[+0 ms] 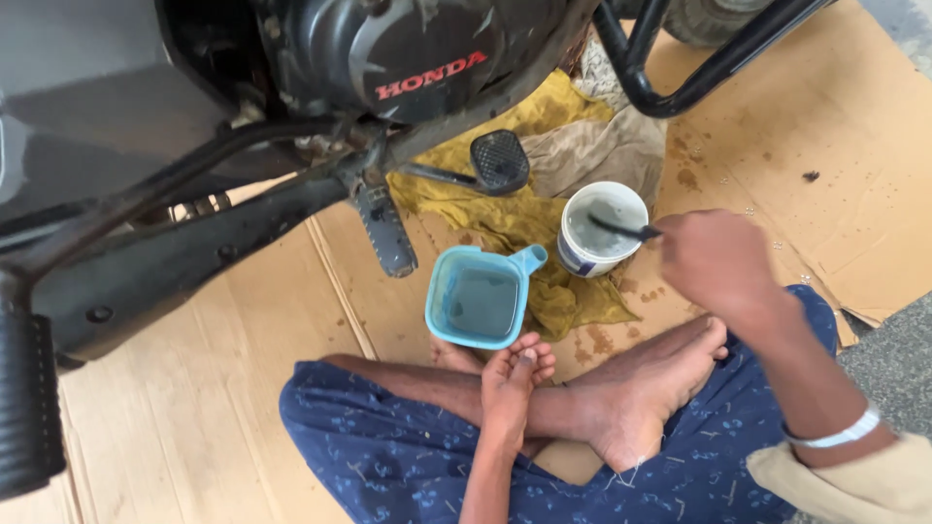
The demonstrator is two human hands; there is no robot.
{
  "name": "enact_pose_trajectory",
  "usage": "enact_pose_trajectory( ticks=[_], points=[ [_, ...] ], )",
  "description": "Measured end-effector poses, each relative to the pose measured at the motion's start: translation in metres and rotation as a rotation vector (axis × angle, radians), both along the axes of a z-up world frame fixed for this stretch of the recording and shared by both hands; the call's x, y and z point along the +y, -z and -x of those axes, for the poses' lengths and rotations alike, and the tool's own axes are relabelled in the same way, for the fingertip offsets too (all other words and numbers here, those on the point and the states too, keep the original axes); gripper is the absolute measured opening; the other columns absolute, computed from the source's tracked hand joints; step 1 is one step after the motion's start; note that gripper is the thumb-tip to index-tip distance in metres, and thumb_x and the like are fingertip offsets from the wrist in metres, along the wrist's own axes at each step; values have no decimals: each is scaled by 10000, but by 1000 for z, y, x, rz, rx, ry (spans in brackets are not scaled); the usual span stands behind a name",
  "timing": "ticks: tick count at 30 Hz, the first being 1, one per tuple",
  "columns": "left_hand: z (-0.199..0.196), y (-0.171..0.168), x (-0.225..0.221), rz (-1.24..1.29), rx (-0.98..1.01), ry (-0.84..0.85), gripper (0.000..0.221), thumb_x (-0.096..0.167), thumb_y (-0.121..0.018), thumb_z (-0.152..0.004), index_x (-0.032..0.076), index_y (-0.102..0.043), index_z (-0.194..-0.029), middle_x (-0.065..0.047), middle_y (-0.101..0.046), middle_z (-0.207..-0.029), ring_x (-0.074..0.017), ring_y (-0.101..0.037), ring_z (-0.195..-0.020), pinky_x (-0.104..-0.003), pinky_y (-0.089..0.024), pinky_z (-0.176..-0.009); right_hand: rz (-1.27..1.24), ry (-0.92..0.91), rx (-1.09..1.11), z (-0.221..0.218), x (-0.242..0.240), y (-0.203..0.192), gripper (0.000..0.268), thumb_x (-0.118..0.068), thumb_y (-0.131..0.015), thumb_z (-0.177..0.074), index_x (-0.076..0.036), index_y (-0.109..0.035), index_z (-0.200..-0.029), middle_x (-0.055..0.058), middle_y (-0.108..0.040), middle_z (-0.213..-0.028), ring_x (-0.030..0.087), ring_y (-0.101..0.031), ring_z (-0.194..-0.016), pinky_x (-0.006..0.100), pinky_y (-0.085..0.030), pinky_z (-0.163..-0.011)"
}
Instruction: The person cleans a motorcycle engine using a toothbrush and a solvent container.
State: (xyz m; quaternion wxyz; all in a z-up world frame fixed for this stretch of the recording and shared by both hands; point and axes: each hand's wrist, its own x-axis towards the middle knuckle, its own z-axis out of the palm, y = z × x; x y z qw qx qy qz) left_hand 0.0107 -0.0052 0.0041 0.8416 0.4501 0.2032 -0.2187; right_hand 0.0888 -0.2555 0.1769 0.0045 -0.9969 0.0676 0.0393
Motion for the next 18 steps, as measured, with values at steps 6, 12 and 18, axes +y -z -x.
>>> enact_pose_trajectory(
  ticks=[6,12,18],
  points=[
    [-5,-7,-2,16,-69,39,263,65,-557,-1020,-40,-640,-1246,-119,-732,-1070,-154,-704,-914,-299,-601,-841,-40,-36,-330,36,-3,-35,241,-169,-649,-911,-156,-806,-1094,121,-736,-885,343,-702,-776,461,-565,-682],
    [-3,2,1,57,-86,8,260,56,-557,-1019,-39,-639,-1246,-117,-732,-1067,-156,-704,-907,-300,-604,-844,-118,-57,-401,42,1,-17,228,-149,-661,-920,-121,-795,-1103,104,-736,-919,323,-699,-772,435,-562,-680],
    [0,-3,4,11,-46,26,257,61,-551,-1017,-34,-640,-1239,-105,-734,-1066,-152,-707,-903,-293,-599,-834,-195,13,-478,51,5,-6,233,-144,-668,-946,-123,-794,-1141,119,-746,-985,320,-709,-814,413,-564,-707]
  ],
)
